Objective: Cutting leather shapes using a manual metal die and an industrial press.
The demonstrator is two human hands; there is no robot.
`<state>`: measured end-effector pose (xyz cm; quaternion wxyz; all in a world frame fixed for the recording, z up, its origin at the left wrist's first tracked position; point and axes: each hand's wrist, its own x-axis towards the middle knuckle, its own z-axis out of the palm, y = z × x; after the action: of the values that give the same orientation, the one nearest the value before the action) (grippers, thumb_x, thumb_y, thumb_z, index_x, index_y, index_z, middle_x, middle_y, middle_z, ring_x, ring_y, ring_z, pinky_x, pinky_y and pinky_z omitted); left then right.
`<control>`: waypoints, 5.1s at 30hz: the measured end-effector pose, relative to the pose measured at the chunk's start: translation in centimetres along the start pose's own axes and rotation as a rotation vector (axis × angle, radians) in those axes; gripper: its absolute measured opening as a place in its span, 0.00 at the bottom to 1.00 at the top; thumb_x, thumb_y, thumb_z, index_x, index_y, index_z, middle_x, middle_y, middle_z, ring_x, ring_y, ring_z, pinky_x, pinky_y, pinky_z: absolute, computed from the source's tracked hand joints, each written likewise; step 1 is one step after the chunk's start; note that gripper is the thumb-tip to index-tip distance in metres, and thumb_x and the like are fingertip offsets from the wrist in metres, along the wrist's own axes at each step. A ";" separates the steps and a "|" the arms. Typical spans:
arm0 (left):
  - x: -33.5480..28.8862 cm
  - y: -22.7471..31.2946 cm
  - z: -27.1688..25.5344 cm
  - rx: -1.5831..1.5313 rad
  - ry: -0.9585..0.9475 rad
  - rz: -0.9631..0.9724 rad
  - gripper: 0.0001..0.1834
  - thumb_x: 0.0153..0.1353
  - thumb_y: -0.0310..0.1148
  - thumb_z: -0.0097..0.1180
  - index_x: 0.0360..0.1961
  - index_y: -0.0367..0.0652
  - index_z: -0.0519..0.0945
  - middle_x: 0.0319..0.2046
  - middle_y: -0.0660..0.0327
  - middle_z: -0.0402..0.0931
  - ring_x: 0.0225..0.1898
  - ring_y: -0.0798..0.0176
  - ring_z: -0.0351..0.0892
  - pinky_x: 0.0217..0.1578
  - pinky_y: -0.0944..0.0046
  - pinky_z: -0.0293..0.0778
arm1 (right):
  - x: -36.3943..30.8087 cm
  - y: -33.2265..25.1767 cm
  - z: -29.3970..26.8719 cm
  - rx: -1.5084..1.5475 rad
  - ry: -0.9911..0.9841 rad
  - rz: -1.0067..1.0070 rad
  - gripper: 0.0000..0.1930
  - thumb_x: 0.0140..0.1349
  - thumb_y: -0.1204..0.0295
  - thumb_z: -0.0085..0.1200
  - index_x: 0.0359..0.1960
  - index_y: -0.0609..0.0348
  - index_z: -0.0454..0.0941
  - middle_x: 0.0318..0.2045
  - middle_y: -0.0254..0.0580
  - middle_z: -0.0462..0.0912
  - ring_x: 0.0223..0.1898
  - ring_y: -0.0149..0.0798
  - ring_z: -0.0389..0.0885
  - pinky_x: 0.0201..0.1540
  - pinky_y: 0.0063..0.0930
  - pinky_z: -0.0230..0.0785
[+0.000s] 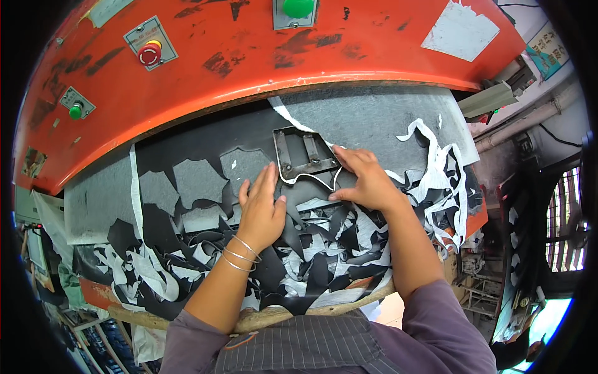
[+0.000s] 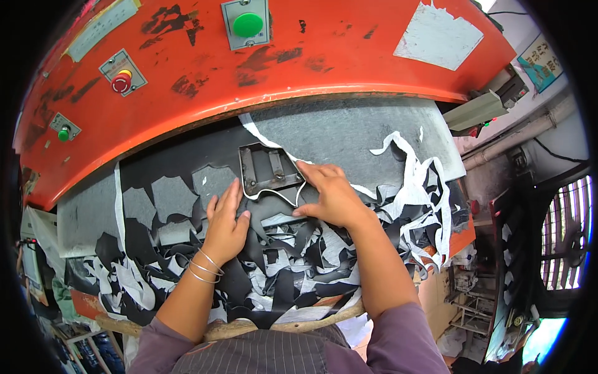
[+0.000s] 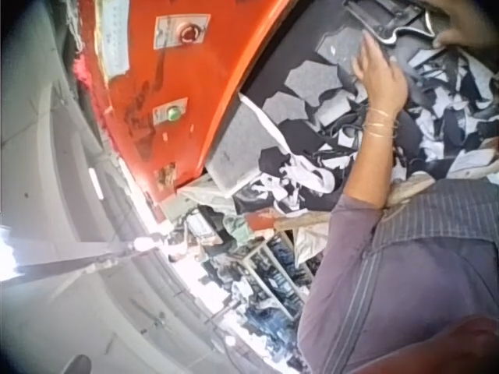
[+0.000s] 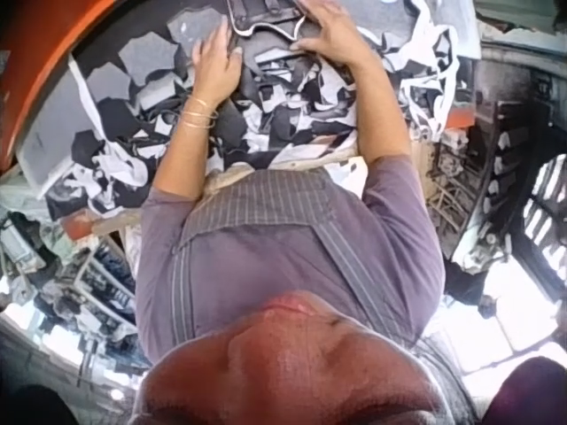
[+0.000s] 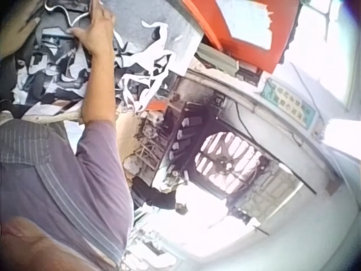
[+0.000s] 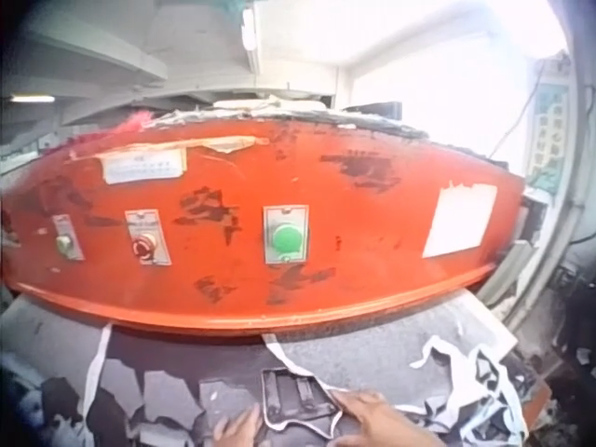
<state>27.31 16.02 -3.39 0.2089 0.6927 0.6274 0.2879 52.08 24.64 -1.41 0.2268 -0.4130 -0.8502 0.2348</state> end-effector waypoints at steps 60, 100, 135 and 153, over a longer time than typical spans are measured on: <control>0.5 -0.3 1.7 0.043 0.107 -0.017 0.41 0.53 0.31 0.56 0.66 0.31 0.53 0.64 0.44 0.62 0.67 0.50 0.59 0.66 0.50 0.44 | 2.3 3.7 -0.2 -0.007 -0.112 -0.041 0.44 0.42 0.53 0.72 0.64 0.50 0.67 0.55 0.50 0.72 0.59 0.53 0.65 0.63 0.43 0.58; 1.0 -1.8 0.4 -0.027 0.167 0.002 0.34 0.57 0.27 0.50 0.66 0.33 0.57 0.58 0.51 0.73 0.60 0.51 0.69 0.63 0.54 0.52 | 1.8 2.8 -0.4 0.086 -0.091 0.007 0.40 0.51 0.65 0.67 0.67 0.50 0.63 0.53 0.49 0.72 0.53 0.46 0.71 0.45 0.30 0.72; 2.0 -2.7 2.0 0.036 0.196 0.031 0.38 0.54 0.29 0.52 0.67 0.33 0.55 0.61 0.51 0.70 0.61 0.49 0.66 0.64 0.53 0.52 | 2.1 5.0 0.3 0.071 -0.086 -0.047 0.37 0.51 0.72 0.64 0.65 0.53 0.64 0.54 0.49 0.72 0.54 0.50 0.69 0.59 0.38 0.63; -5.7 -0.4 -1.7 -0.458 0.270 -0.117 0.33 0.56 0.27 0.51 0.64 0.33 0.61 0.58 0.45 0.70 0.59 0.46 0.71 0.60 0.57 0.63 | -4.4 -4.8 -2.5 0.161 0.043 -0.102 0.16 0.47 0.62 0.70 0.24 0.55 0.74 0.30 0.44 0.79 0.40 0.50 0.74 0.50 0.40 0.66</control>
<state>25.61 10.29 -3.13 0.2908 0.5452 0.6072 0.4995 53.11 18.99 2.51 0.2890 -0.3543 -0.8436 0.2816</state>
